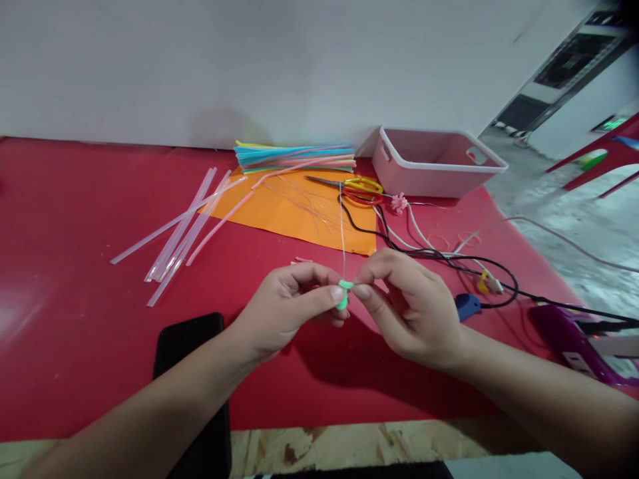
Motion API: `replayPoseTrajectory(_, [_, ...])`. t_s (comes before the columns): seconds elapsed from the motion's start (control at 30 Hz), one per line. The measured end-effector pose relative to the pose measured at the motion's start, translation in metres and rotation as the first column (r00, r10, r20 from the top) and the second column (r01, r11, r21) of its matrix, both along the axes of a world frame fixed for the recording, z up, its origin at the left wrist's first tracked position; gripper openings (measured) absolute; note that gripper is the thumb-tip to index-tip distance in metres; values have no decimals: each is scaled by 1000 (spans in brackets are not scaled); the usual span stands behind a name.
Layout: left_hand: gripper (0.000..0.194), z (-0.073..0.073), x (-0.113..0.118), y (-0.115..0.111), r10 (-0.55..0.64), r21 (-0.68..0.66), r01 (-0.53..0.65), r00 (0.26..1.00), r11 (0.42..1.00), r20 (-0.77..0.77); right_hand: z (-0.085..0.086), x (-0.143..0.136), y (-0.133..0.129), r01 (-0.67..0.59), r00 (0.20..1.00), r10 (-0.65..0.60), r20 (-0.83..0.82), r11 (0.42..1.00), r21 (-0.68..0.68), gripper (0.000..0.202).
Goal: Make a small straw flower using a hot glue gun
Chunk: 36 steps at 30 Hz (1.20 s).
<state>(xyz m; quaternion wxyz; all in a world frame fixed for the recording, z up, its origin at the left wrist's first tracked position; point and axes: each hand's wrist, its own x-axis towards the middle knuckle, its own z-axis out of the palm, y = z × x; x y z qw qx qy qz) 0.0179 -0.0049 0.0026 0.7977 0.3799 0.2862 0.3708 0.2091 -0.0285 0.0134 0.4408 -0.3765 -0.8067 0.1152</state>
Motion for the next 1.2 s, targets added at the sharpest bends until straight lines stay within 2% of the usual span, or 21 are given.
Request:
replayPoseTrajectory(0.13, [6, 0, -2, 2, -57, 15, 57, 998, 998, -5, 2, 1, 1, -6, 999, 1, -44, 991, -132, 7])
replayPoseTrajectory(0.23, [7, 0, -3, 3, -63, 40, 64, 997, 997, -36, 3, 3, 5, -64, 997, 54, -56, 976, -206, 7])
replayPoseTrajectory(0.4, [9, 3, -6, 3, -44, 116, 61, 989, 991, -142, -1, 8, 16, -182, 983, 181, -22, 975, -131, 8])
replayPoseTrajectory(0.5, [9, 2, -4, 2, -15, 156, 47, 979, 987, -202, -5, 9, 18, -133, 991, 130, -29, 984, -122, 4])
replayPoseTrajectory(0.6, [11, -3, 0, 1, 121, 264, -57, 965, 963, -231, -6, 7, 16, -7, 1000, 6, -6, 996, -84, 7])
replayPoseTrajectory(0.67, [9, -7, 2, -1, 272, 427, -136, 922, 894, -276, -5, 5, 12, 45, 998, -44, 39, 998, -43, 9])
replayPoseTrajectory(0.77, [6, -12, 3, -3, 480, 695, -159, 826, 701, -296, -5, 1, 7, 64, 995, -64, 81, 998, 5, 8])
replayPoseTrajectory(0.8, [6, -13, 2, -4, 515, 748, -140, 804, 649, -297, -5, -1, 6, 67, 995, -68, 80, 998, 20, 8])
replayPoseTrajectory(0.87, [6, -12, 0, -6, 546, 796, -92, 774, 598, -320, -6, -3, 4, 66, 995, -70, 72, 996, 54, 9])
replayPoseTrajectory(0.97, [3, -8, -2, -9, 566, 803, -51, 736, 594, -372, -7, -3, 3, 66, 995, -71, 64, 994, 85, 10])
replayPoseTrajectory(1.07, [1, -5, -2, -9, 560, 793, -51, 735, 608, -382, -7, -2, 4, 80, 994, -84, 64, 994, 70, 7])
replayPoseTrajectory(1.13, [2, -6, 0, -7, 504, 720, -95, 776, 688, -379, -6, -1, 7, 82, 994, -85, 62, 996, 45, 7])
replayPoseTrajectory(1.2, [9, -6, 2, -5, 410, 567, -153, 838, 809, -360, -6, 0, 9, 79, 996, -78, 50, 997, 0, 7])
